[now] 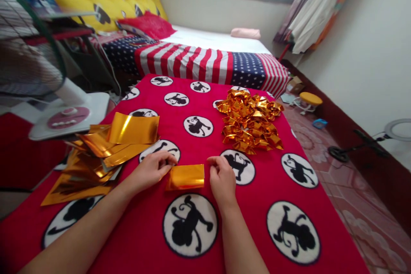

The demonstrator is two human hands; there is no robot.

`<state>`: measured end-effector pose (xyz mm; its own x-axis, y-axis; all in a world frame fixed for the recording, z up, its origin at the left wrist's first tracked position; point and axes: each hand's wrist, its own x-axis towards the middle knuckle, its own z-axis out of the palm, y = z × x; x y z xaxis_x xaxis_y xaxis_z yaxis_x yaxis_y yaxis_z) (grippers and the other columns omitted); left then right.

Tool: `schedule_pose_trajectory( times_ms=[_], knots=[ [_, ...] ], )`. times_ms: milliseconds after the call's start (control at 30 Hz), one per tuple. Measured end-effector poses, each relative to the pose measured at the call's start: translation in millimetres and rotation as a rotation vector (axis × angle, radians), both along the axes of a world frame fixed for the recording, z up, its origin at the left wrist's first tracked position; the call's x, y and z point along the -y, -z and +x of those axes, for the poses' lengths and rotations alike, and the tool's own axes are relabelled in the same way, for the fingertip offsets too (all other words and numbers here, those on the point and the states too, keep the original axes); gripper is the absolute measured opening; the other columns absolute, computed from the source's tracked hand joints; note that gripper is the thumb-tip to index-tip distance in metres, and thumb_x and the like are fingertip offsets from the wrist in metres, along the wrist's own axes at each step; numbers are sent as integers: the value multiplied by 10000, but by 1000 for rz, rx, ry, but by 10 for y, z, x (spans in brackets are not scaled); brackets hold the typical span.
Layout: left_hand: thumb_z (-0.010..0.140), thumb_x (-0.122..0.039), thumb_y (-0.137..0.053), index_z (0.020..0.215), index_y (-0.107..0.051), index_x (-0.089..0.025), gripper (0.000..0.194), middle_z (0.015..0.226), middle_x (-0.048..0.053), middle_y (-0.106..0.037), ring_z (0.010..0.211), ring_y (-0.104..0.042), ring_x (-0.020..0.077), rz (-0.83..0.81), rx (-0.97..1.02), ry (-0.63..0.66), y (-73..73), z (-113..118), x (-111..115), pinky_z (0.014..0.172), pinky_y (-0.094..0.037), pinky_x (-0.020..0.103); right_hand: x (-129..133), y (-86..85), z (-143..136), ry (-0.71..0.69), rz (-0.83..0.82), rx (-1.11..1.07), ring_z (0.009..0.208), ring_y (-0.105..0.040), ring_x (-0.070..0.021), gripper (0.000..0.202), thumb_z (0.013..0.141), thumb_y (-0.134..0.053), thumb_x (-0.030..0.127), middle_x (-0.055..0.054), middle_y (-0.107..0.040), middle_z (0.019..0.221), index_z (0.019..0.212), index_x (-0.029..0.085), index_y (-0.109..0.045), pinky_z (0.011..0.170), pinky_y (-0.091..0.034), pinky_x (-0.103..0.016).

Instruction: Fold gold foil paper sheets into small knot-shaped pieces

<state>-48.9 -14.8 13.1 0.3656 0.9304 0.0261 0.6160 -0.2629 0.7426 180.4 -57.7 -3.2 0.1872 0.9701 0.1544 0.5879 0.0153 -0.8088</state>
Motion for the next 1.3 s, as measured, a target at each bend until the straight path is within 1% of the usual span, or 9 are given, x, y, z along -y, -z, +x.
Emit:
schedule_pose_trajectory(
  times_ms=[200, 300, 433, 600, 867, 1000, 1067, 1167, 1300],
  knots=[
    [720, -109, -507, 980, -673, -196, 320, 854, 7, -606, 571, -448, 88, -78, 95, 127, -24, -140, -31, 526, -356, 202, 62, -20, 100, -222, -24, -182, 708, -564, -129, 437, 753, -593, 200, -61, -637, 1092, 1187, 227, -633, 533, -409, -214],
    [723, -123, -512, 1048, -648, -205, 362, 939, 17, -591, 620, -474, 90, -104, 130, 187, -55, -163, -18, 554, -387, 194, 67, -45, 71, -278, 12, -178, 784, -585, -133, 373, 780, -611, 221, -65, -595, 1201, 1146, 255, -677, 542, -411, -210],
    [691, -140, -572, 1185, -589, -199, 497, 977, 16, -590, 658, -512, 96, -124, 138, 164, -66, -153, -7, 607, -430, 205, 24, 1, 19, -145, 77, -214, 776, -593, -156, 179, 852, -583, 297, -46, -660, 900, 822, 192, -724, 652, -444, -246],
    [695, -197, -621, 1278, -539, -204, 589, 1058, 36, -613, 608, -489, 81, -147, 184, 110, -10, -116, -27, 576, -431, 209, 11, 58, 14, 47, 21, -335, 598, -549, -148, 228, 816, -645, 388, 10, -612, 630, 766, 169, -687, 580, -425, -252],
    [762, -451, -661, 1224, -591, -201, 529, 1029, 55, -675, 673, -560, 120, -164, 226, 35, -33, -23, -13, 663, -473, 245, 64, 33, -200, 175, 57, -727, 621, -632, -158, 235, 753, -729, 383, -7, -676, 688, 806, 171, -644, 591, -508, -252],
    [748, -465, -687, 1303, -530, -160, 653, 1171, 120, -652, 949, -628, 211, -189, 475, -19, -68, 164, 96, 831, -496, 305, 100, -15, -393, 128, 47, -782, 693, -671, -173, 206, 762, -729, 345, -33, -712, 770, 823, 164, -650, 675, -548, -281],
    [770, -460, -673, 1259, -566, -139, 595, 1078, 115, -694, 921, -649, 227, -262, 650, -4, -65, 279, 154, 826, -510, 323, 120, -36, -475, 93, 33, -789, 698, -671, -171, 186, 767, -724, 329, -28, -709, 749, 821, 165, -656, 686, -548, -281],
    [831, -452, -607, 1086, -666, -125, 419, 989, 95, -731, 878, -672, 231, -355, 893, -129, -37, 404, 208, 827, -516, 330, 137, -50, -554, 50, 7, -825, 700, -668, -170, 174, 765, -722, 321, -21, -703, 741, 823, 170, -659, 684, -542, -281],
    [772, -444, -686, 988, -691, -108, 400, 933, 94, -747, 840, -687, 237, -420, 1052, -279, 4, 422, 181, 788, -528, 323, 128, -58, -542, -61, -29, -824, 741, -663, -176, 180, 755, -722, 306, -30, -705, 780, 859, 171, -663, 723, -534, -296]
  ],
)
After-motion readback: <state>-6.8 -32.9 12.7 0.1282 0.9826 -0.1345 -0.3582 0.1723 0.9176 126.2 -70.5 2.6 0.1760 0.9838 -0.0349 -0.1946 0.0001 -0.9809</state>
